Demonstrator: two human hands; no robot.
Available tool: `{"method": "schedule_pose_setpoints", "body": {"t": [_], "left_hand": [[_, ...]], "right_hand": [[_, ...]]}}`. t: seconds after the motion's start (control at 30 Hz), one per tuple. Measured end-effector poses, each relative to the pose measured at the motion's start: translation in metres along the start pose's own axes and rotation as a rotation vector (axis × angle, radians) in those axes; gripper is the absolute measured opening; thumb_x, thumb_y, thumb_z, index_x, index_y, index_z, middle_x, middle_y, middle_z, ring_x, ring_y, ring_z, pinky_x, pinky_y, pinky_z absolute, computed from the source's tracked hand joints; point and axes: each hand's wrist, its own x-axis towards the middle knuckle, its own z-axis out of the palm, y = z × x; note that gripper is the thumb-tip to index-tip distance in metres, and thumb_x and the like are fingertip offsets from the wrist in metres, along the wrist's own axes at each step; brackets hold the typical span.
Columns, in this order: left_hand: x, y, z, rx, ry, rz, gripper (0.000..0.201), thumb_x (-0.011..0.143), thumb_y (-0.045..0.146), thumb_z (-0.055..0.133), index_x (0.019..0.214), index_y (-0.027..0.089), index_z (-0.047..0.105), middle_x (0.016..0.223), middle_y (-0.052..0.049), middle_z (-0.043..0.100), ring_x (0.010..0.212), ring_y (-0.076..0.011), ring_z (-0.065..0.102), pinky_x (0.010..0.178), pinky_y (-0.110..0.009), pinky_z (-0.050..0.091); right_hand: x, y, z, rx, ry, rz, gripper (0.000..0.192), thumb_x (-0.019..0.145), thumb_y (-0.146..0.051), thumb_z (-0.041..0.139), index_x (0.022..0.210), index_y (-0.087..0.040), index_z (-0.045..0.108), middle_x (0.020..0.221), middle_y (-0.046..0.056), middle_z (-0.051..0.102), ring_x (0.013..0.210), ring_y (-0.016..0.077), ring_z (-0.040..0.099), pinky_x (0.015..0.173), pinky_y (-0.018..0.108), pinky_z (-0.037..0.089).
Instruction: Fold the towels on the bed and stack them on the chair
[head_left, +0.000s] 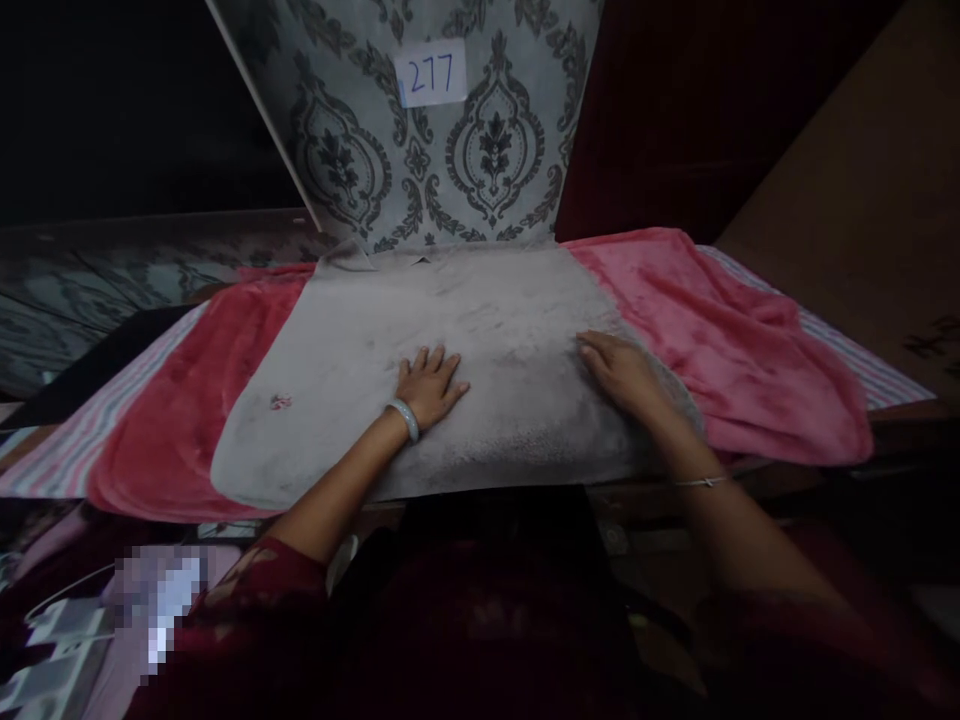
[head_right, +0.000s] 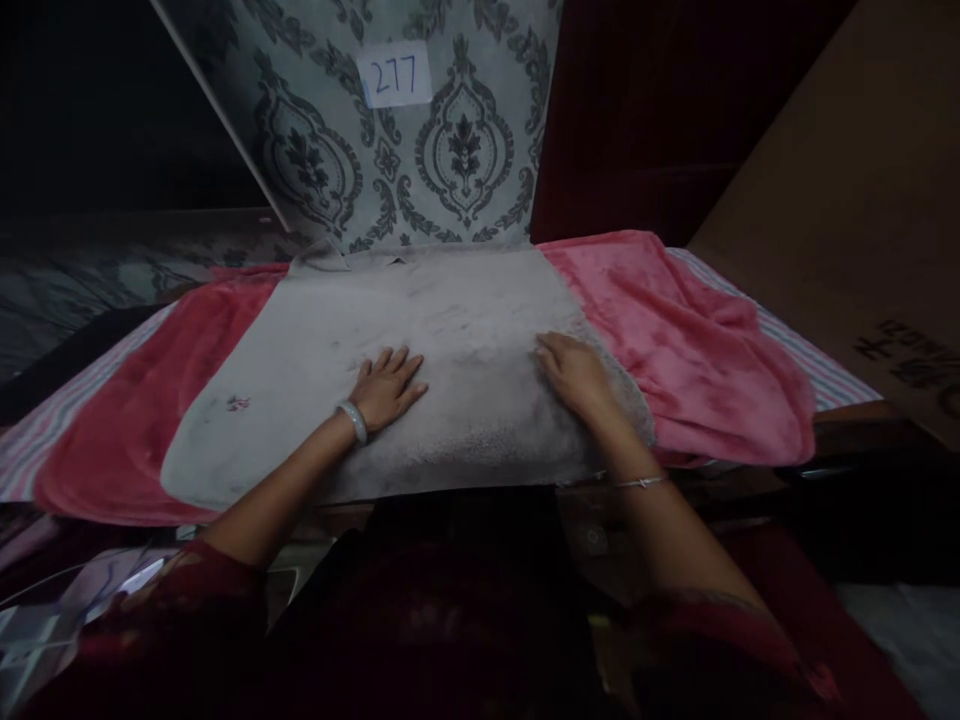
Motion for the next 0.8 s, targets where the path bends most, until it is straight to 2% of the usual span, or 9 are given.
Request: {"method": "schedule_pose_setpoints", "body": {"t": [0.07,0.2,0.27,0.3,0.4,0.53,0.67,0.73,0.8], "left_hand": [[-0.008,0.03,0.0,-0.002,0.067,0.064,0.064,0.099,0.053,0.035,0.153,0.019,0.036,0.163,-0.015,0.028,0.151,-0.0352,0.021,0.12,-0.058,0.019],[-0.018,0.093,0.02,0.041,0.141,0.438,0.069,0.096,0.055,0.045,0.155,0.023,0.033,0.164,-0.014,0.024,0.152,-0.0354,0.016,0.122,-0.06,0.01],[-0.02,0.105,0.033,0.063,0.136,0.524,0.072,0.094,0.056,0.047,0.157,0.024,0.03,0.165,-0.013,0.023,0.152,-0.036,0.016,0.122,-0.06,0.011],[-0.022,0.104,0.038,0.069,0.137,0.529,0.074,0.094,0.057,0.048,0.157,0.024,0.028,0.165,-0.013,0.022,0.152,-0.0362,0.016,0.122,-0.06,0.012],[-0.032,0.071,0.044,0.08,0.149,0.44,0.08,0.09,0.062,0.05,0.158,0.025,0.027,0.166,-0.013,0.019,0.152,-0.0371,0.014,0.122,-0.06,0.012],[-0.064,-0.005,0.039,0.139,0.14,0.262,0.087,0.085,0.067,0.054,0.158,0.026,0.028,0.166,-0.012,0.02,0.153,-0.0345,0.014,0.124,-0.057,0.009],[-0.1,-0.078,0.037,0.182,0.162,0.141,0.081,0.083,0.064,0.058,0.153,0.029,0.038,0.163,-0.01,0.029,0.151,-0.0333,0.022,0.123,-0.056,0.017],[-0.114,-0.105,0.038,0.168,0.193,0.124,0.077,0.084,0.062,0.058,0.15,0.027,0.044,0.16,-0.011,0.035,0.149,-0.0341,0.029,0.121,-0.057,0.022],[-0.123,-0.122,0.038,0.133,0.238,0.127,0.073,0.085,0.061,0.055,0.148,0.025,0.047,0.157,-0.013,0.04,0.146,-0.0343,0.034,0.12,-0.058,0.026]], "right_hand": [[-0.017,0.018,-0.007,-0.01,0.05,0.061,0.054,0.101,-0.039,0.028,0.132,-0.011,0.063,0.133,0.013,0.063,0.125,0.0259,0.058,0.11,0.042,0.043],[-0.033,0.032,-0.002,-0.071,0.056,0.093,0.055,0.1,-0.04,0.03,0.133,-0.01,0.062,0.139,0.016,0.058,0.131,0.0288,0.052,0.112,0.047,0.039],[-0.033,0.033,0.003,-0.086,0.052,0.089,0.054,0.101,-0.04,0.031,0.134,-0.012,0.062,0.141,0.014,0.058,0.133,0.0281,0.051,0.113,0.048,0.038],[-0.032,0.033,0.005,-0.087,0.051,0.089,0.053,0.101,-0.04,0.031,0.134,-0.013,0.062,0.14,0.014,0.058,0.133,0.0275,0.051,0.113,0.048,0.038],[-0.031,0.034,0.006,-0.083,0.056,0.085,0.054,0.101,-0.04,0.03,0.135,-0.012,0.061,0.141,0.014,0.058,0.134,0.0266,0.05,0.114,0.048,0.037],[-0.033,0.034,0.006,-0.073,0.056,0.09,0.056,0.102,-0.042,0.028,0.136,-0.013,0.061,0.142,0.014,0.056,0.135,0.0273,0.048,0.115,0.048,0.036],[-0.033,0.033,0.007,-0.072,0.068,0.094,0.055,0.101,-0.042,0.028,0.136,-0.014,0.061,0.142,0.012,0.057,0.135,0.0272,0.049,0.115,0.048,0.036],[-0.033,0.033,0.008,-0.076,0.071,0.094,0.055,0.101,-0.042,0.029,0.136,-0.014,0.061,0.142,0.012,0.057,0.134,0.0272,0.049,0.115,0.048,0.037],[-0.032,0.034,0.008,-0.081,0.065,0.09,0.055,0.101,-0.042,0.03,0.136,-0.014,0.061,0.141,0.013,0.057,0.133,0.027,0.05,0.114,0.047,0.038]]}}
